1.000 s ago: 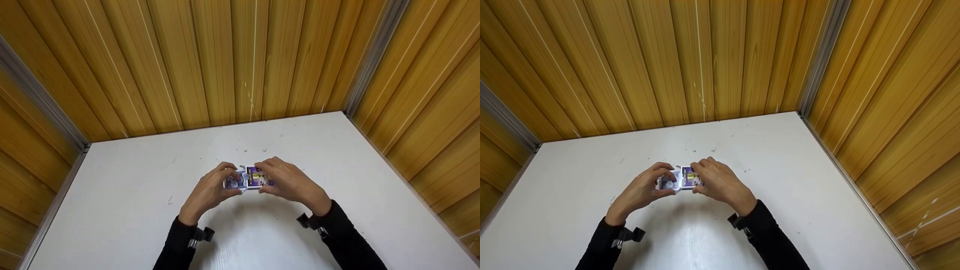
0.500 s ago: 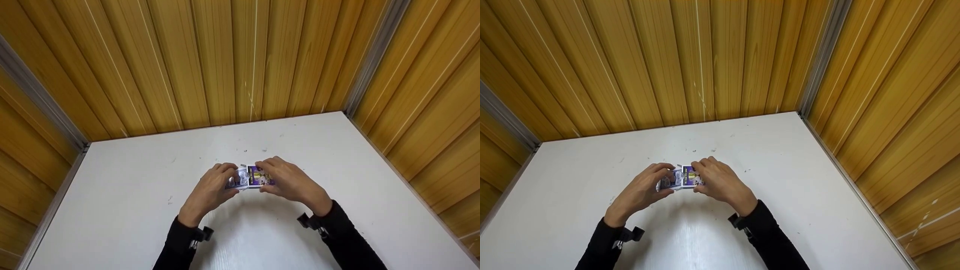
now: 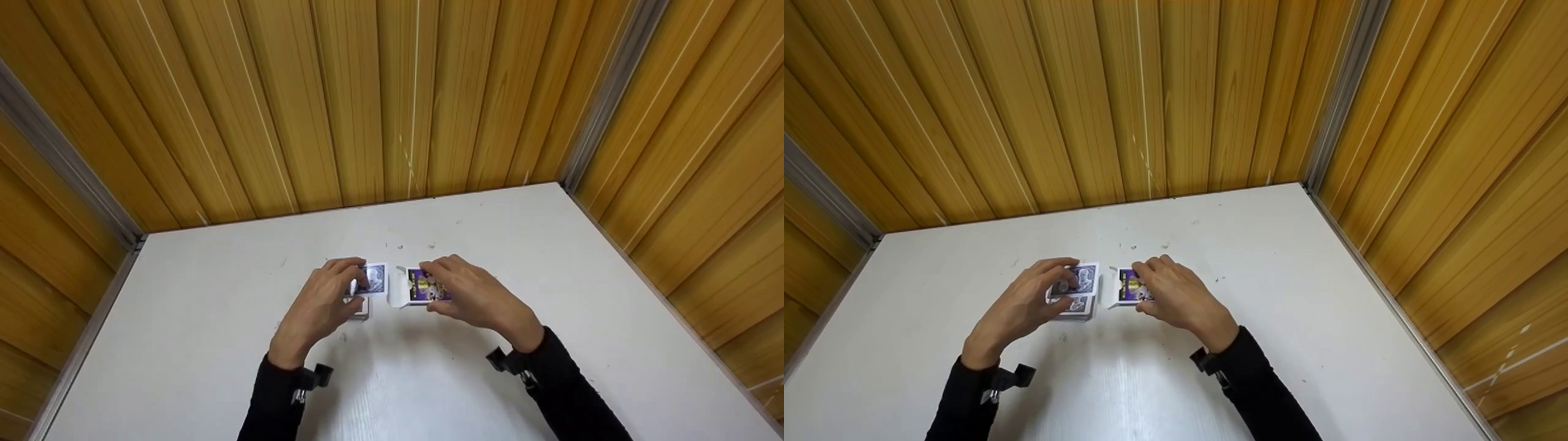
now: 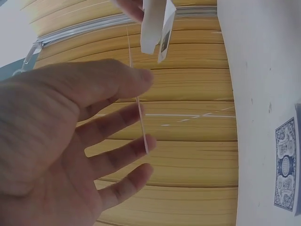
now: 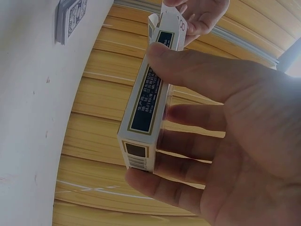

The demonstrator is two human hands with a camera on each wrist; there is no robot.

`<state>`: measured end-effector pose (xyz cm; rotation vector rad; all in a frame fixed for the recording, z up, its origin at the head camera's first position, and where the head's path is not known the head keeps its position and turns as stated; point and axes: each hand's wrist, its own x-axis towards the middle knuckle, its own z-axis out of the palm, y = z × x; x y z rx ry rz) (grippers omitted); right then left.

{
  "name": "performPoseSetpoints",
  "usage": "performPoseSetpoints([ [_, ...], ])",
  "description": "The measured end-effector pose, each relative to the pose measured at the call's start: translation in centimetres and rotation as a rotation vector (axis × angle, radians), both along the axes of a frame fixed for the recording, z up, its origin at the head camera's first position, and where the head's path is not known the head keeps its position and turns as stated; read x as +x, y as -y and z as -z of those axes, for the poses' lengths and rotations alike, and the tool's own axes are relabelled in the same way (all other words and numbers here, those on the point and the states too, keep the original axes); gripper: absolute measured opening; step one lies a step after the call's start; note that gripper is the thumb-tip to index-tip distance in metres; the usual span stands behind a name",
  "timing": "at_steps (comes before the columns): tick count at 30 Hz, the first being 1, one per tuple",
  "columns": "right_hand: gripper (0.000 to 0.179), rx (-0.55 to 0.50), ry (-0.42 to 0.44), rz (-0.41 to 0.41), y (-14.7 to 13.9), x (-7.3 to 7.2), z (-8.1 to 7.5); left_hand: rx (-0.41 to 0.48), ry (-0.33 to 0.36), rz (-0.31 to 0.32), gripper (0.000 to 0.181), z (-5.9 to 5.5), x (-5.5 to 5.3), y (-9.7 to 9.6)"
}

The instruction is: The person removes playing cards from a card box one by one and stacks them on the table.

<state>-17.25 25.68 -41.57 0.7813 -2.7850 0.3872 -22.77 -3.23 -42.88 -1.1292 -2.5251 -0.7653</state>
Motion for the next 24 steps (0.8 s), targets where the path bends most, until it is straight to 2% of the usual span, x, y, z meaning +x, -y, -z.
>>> performPoseSetpoints([
  [7, 0.069, 0.009, 0.007, 0.013, 0.1, -0.1, 0.1, 0.016, 0.036, -0.026, 0.026, 0.3, -0.9, 1.0],
  [17, 0.070, 0.022, 0.018, 0.012, 0.1, -0.1, 0.2, 0.017, 0.231, -0.145, 0.024, 2.1, -2.3, 1.8],
  [24, 0.068, 0.026, 0.048, 0.017, 0.2, -0.1, 0.4, -0.003, 0.279, -0.154, 0.027, 3.5, -3.1, 1.8],
])
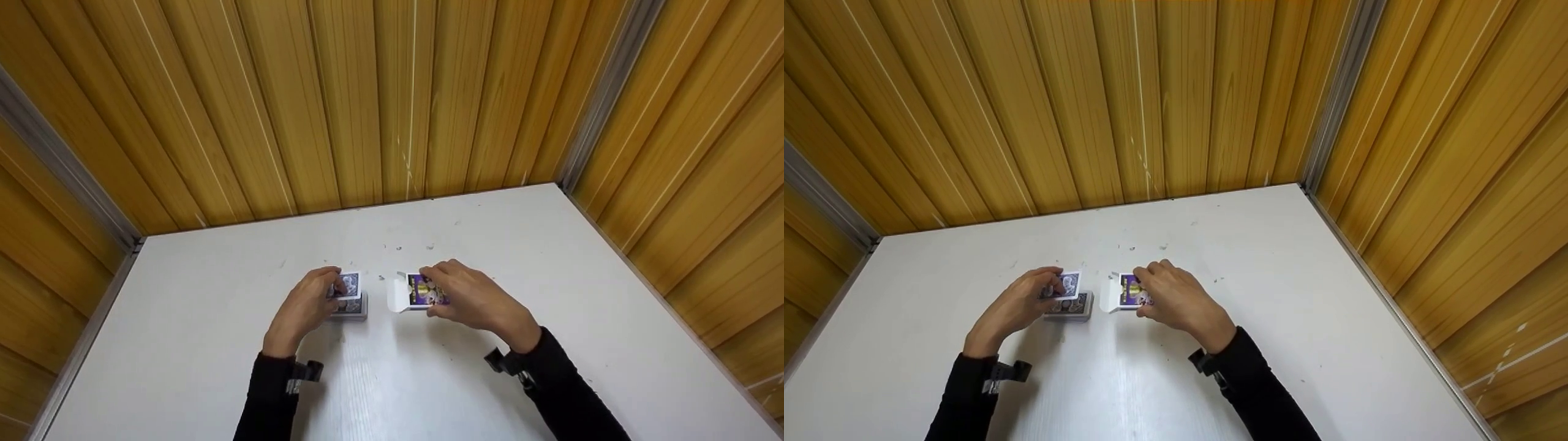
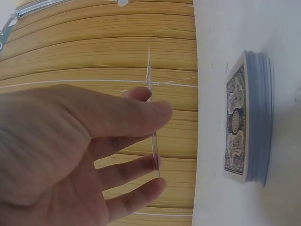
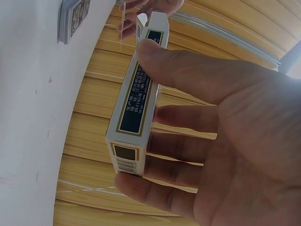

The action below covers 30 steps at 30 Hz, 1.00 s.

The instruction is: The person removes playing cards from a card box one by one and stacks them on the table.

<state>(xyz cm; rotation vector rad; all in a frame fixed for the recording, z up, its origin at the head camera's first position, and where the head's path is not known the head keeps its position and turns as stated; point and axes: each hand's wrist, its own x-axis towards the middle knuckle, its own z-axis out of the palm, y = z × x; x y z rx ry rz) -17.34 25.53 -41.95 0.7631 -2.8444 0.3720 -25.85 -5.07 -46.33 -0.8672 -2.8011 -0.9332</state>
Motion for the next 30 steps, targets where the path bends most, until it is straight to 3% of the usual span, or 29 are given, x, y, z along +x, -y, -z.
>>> performPoseSetpoints([
  [15, 0.069, 0.000, 0.024, 0.005, -0.1, 0.0, 0.1, -0.066, 0.092, 0.038, 0.031, 2.2, -1.1, -0.8],
  [30, 0.067, 0.001, 0.046, 0.018, 0.1, 0.0, 0.0, -0.075, 0.145, 0.022, 0.030, 3.1, -1.3, -0.9],
])
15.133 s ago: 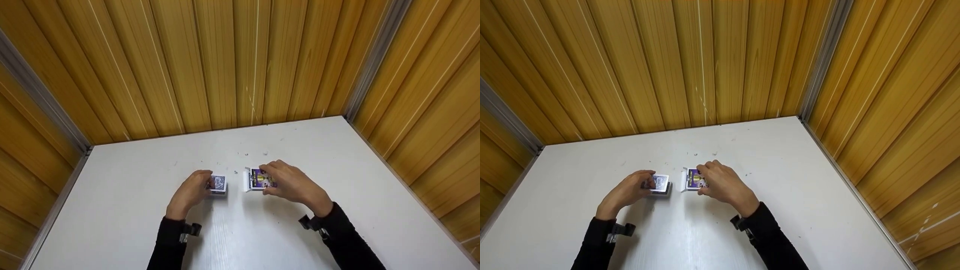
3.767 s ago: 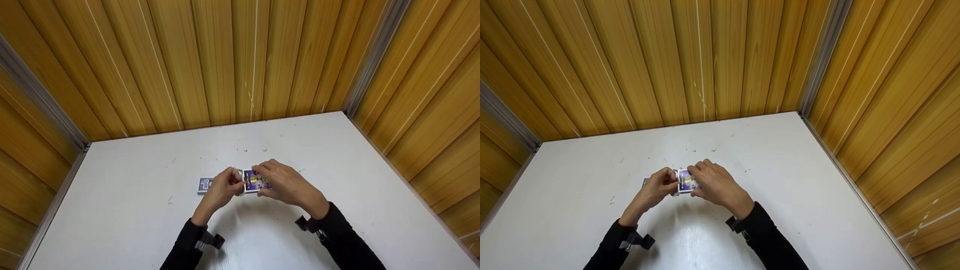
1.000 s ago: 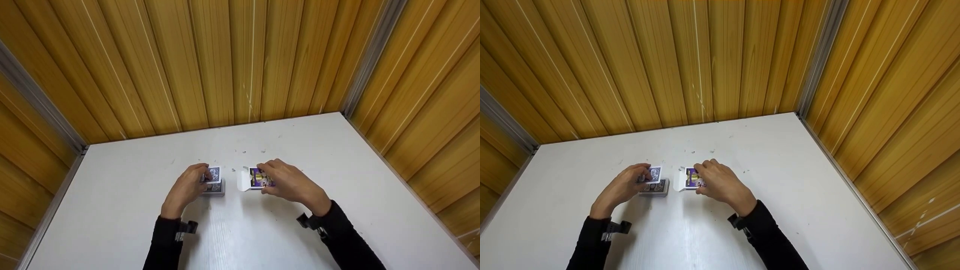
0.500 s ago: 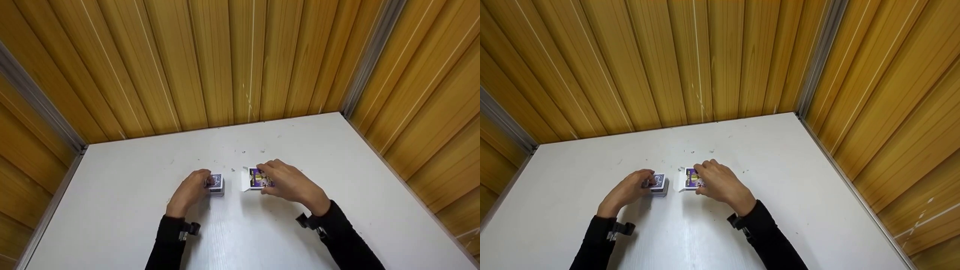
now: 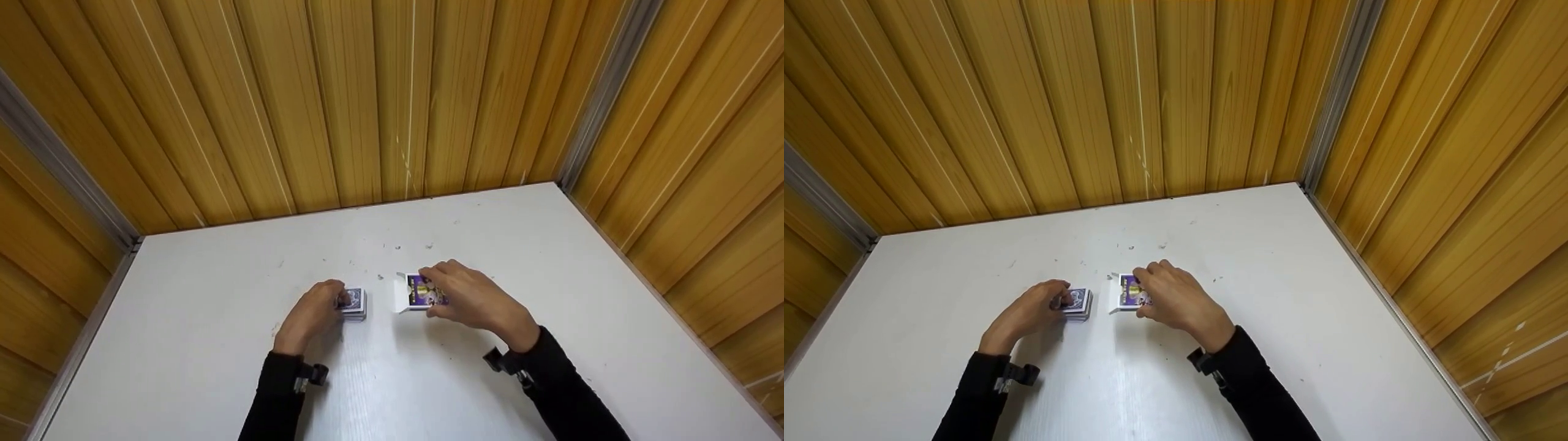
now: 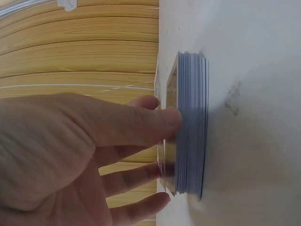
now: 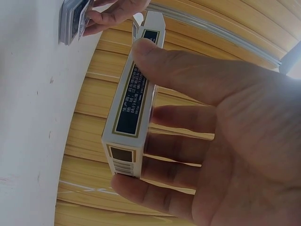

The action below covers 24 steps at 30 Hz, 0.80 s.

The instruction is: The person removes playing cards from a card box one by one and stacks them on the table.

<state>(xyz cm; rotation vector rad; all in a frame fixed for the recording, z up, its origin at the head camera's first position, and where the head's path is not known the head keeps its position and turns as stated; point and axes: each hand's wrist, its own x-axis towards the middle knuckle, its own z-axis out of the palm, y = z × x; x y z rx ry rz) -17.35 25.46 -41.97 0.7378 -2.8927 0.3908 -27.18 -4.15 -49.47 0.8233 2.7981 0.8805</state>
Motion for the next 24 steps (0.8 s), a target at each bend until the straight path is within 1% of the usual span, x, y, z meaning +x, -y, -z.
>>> performPoseSetpoints([
  [4, 0.068, -0.001, -0.002, -0.009, 0.06, 0.00, 0.06, -0.017, -0.009, 0.010, 0.029, 0.11, 0.05, 0.11],
  [9, 0.068, -0.003, -0.012, -0.019, 0.08, 0.02, 0.04, -0.027, -0.023, 0.026, 0.033, 0.27, 0.07, 0.10],
  [14, 0.068, 0.000, -0.001, -0.015, 0.08, 0.00, 0.02, -0.018, -0.003, 0.024, 0.034, 0.49, -0.02, 0.08],
  [20, 0.067, -0.003, 0.001, -0.019, -0.06, 0.00, 0.07, -0.018, -0.036, 0.033, 0.036, 0.81, -0.08, 0.03],
  [24, 0.067, -0.005, 0.004, -0.016, -0.13, -0.01, 0.07, -0.029, -0.027, 0.025, 0.035, 0.89, -0.13, 0.04],
])
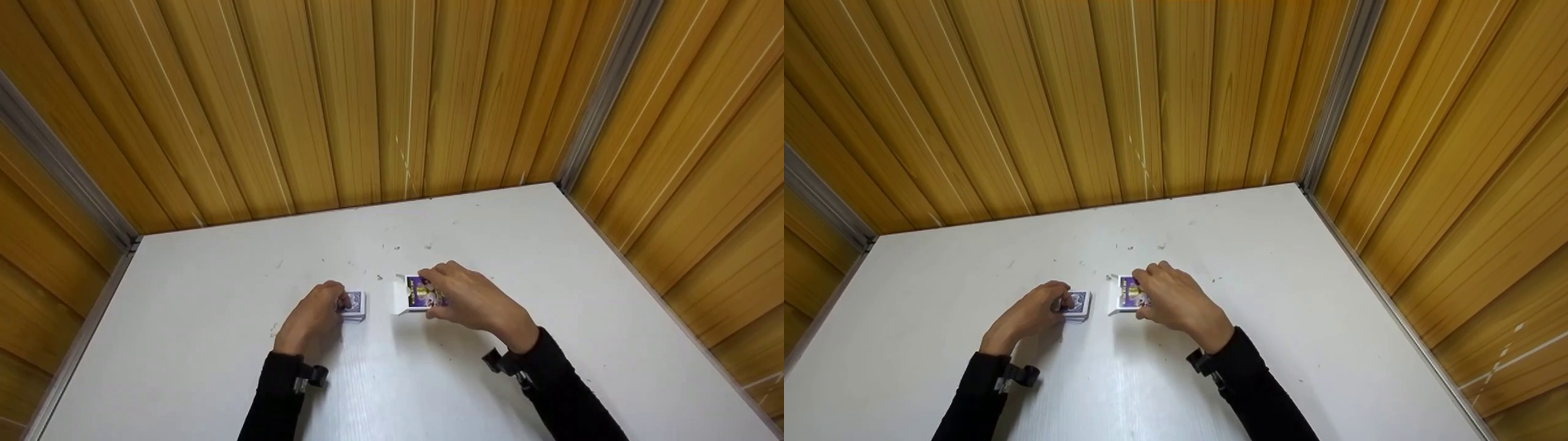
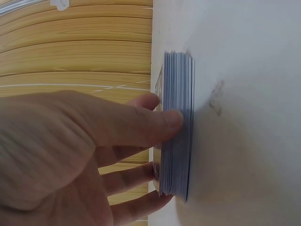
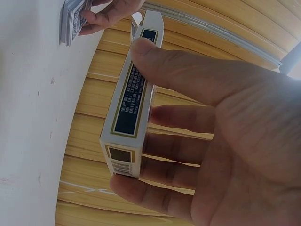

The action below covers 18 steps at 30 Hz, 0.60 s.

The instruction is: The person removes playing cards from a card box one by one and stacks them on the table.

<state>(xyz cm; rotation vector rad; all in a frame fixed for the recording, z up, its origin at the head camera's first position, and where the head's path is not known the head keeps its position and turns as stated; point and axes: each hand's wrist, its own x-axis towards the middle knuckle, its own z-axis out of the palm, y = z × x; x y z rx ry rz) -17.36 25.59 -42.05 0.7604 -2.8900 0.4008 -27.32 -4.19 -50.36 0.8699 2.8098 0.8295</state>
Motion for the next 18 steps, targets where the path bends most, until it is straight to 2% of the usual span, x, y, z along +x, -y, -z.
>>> performPoseSetpoints([
  [8, 0.068, 0.009, -0.016, 0.005, 0.0, 0.0, -0.1, 0.016, 0.083, -0.033, 0.028, -0.5, 0.4, 0.6],
  [13, 0.067, 0.022, -0.024, 0.007, 0.0, 0.0, 0.0, 0.049, 0.065, -0.049, 0.018, -1.6, 1.0, 1.0],
  [18, 0.067, 0.004, -0.014, 0.015, -0.1, 0.1, 0.0, 0.087, 0.037, -0.095, 0.033, -3.3, 1.4, 1.0],
])
